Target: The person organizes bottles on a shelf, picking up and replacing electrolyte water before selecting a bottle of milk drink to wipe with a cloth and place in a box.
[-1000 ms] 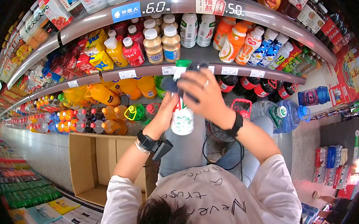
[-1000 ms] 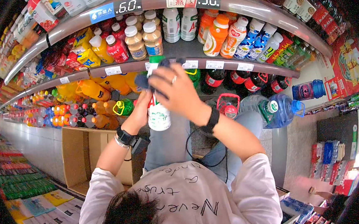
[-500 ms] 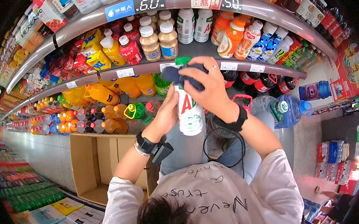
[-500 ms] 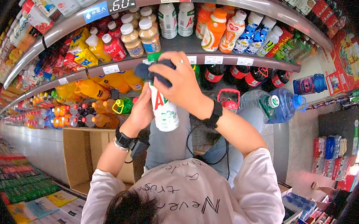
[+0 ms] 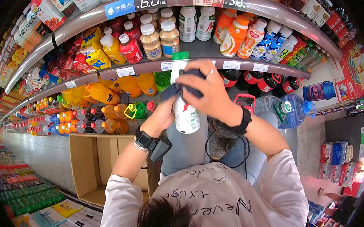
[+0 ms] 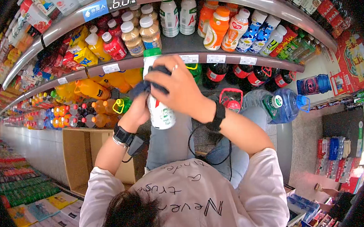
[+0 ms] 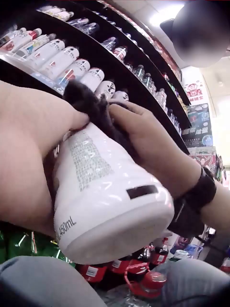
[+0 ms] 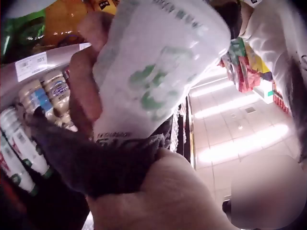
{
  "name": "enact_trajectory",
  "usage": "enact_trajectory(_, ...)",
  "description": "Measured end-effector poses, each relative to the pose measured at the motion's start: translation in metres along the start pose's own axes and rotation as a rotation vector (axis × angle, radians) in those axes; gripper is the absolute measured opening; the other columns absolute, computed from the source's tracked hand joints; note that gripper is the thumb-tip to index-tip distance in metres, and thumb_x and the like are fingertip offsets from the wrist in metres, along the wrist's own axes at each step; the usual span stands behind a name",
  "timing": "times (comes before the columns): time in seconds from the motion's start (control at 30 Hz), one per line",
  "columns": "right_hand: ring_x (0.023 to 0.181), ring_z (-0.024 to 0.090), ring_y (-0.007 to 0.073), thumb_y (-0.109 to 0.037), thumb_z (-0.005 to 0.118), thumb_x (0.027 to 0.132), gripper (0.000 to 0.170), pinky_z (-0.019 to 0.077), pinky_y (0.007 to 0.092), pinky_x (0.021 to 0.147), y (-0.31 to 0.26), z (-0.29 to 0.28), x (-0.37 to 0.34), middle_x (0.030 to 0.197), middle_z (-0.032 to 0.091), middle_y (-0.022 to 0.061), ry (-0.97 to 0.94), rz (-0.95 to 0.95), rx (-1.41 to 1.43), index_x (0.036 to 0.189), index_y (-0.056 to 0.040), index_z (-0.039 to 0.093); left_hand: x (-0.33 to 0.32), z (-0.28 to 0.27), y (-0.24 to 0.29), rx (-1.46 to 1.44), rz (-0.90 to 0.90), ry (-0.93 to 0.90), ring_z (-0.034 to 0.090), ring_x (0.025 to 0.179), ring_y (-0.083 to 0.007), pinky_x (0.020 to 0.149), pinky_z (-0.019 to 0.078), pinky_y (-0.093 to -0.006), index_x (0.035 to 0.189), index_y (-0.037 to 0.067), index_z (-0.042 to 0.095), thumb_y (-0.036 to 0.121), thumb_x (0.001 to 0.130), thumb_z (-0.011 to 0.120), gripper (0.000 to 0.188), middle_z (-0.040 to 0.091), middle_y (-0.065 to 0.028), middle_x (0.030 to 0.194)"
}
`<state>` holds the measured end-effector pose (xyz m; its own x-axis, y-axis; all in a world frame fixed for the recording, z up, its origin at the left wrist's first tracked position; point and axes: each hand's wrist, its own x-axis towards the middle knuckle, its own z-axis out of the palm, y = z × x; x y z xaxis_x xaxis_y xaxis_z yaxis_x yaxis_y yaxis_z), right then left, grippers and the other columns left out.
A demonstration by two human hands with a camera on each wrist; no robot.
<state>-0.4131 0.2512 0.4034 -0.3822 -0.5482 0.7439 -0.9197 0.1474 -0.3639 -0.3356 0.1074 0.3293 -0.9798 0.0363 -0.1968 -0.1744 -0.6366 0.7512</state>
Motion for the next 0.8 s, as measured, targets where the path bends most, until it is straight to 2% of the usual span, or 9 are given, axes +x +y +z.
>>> enact_trajectory(0.1,0.098,0.053,0.0343,-0.007,0.072,0.068,0.031,0.0481,0.0424,0.082,0.008,0.003,-0.003,0.105,0.054,0.0112,-0.003,0.067,0.005,0.098,-0.0098,0.064,0.003,-0.016,-0.003,-0.086,-0.045,-0.113,0.061,0.107,-0.0163,0.093,0.0508,-0.0356,0.127,0.009,0.051,0.038,0.1,0.049,0.039,0.061,-0.0044,0.118)
enact_trajectory(0.17,0.099,0.053,0.0342,-0.008,0.072,0.068,0.032,0.0484,0.0427,0.083,-0.002,0.004,-0.021,0.105,0.054,0.0111,-0.082,0.073,0.03,0.099,-0.0101,0.064,0.006,-0.008,0.0,-0.227,-0.011,-0.028,0.063,0.102,-0.0167,0.09,0.0521,-0.036,0.126,0.008,0.051,0.04,0.101,0.047,0.041,0.062,-0.0053,0.115)
enact_trajectory(0.2,0.1,0.054,0.0338,-0.009,0.073,0.068,0.035,0.0488,0.0431,0.084,-0.007,0.004,-0.035,0.106,0.054,0.011,-0.137,0.042,0.052,0.101,-0.0105,0.063,0.006,-0.004,0.009,-0.141,0.06,-0.102,0.063,0.101,-0.0172,0.089,0.0522,-0.0354,0.126,0.008,0.051,0.043,0.1,0.047,0.043,0.062,-0.0057,0.115)
enact_trajectory(0.23,0.099,0.055,0.0333,-0.01,0.076,0.065,0.039,0.0491,0.0436,0.085,-0.016,0.005,-0.049,0.106,0.053,0.01,-0.181,0.043,0.074,0.101,-0.0108,0.062,0.004,-0.009,0.016,-0.18,-0.039,-0.106,0.061,0.106,-0.0186,0.09,0.0512,-0.0348,0.13,0.008,0.048,0.042,0.101,0.046,0.045,0.061,-0.0071,0.116)
enact_trajectory(0.3,0.098,0.055,0.0337,-0.009,0.078,0.062,0.041,0.049,0.0444,0.086,-0.031,0.006,-0.068,0.107,0.052,0.0096,-0.246,0.011,0.086,0.1,-0.011,0.063,0.009,-0.005,0.02,-0.023,0.033,-0.037,0.062,0.109,-0.0237,0.096,0.0488,-0.0402,0.131,0.003,0.048,0.048,0.101,0.042,0.054,0.061,-0.0121,0.121)
enact_trajectory(0.4,0.097,0.055,0.0339,-0.007,0.077,0.062,0.039,0.0486,0.0445,0.085,-0.021,0.008,-0.057,0.105,0.052,0.0105,-0.134,0.037,0.08,0.099,-0.011,0.064,0.002,0.004,0.022,0.176,0.06,-0.05,0.06,0.112,-0.0227,0.097,0.0482,-0.0399,0.133,0.004,0.047,0.048,0.101,0.042,0.054,0.059,-0.0134,0.125)
enact_trajectory(0.53,0.096,0.053,0.0341,-0.006,0.074,0.065,0.035,0.047,0.0427,0.081,-0.004,0.003,-0.017,0.103,0.053,0.0127,0.018,0.066,0.007,0.099,-0.0095,0.064,-0.007,0.004,0.011,-0.045,-0.008,-0.038,0.052,0.123,-0.0206,0.105,0.0415,-0.0398,0.138,0.009,0.043,0.037,0.103,0.041,0.044,0.053,-0.0069,0.133)
enact_trajectory(0.6,0.095,0.054,0.0343,-0.005,0.073,0.066,0.034,0.0478,0.0426,0.079,0.004,0.004,-0.007,0.103,0.053,0.0135,0.08,0.061,0.001,0.098,-0.0094,0.064,-0.009,-0.005,0.007,-0.032,-0.024,-0.146,0.05,0.125,-0.0207,0.106,0.0401,-0.0404,0.138,0.009,0.042,0.035,0.103,0.042,0.044,0.053,-0.0064,0.133)
enact_trajectory(0.8,0.094,0.056,0.0317,-0.003,0.073,0.064,0.033,0.0485,0.0411,0.08,-0.011,0.002,-0.033,0.101,0.054,0.011,-0.072,0.069,0.031,0.096,-0.01,0.065,-0.009,-0.006,-0.002,-0.078,0.086,-0.072,0.054,0.12,-0.0213,0.102,0.045,-0.0397,0.137,0.013,0.037,0.03,0.1,0.05,0.043,0.053,-0.0068,0.131)
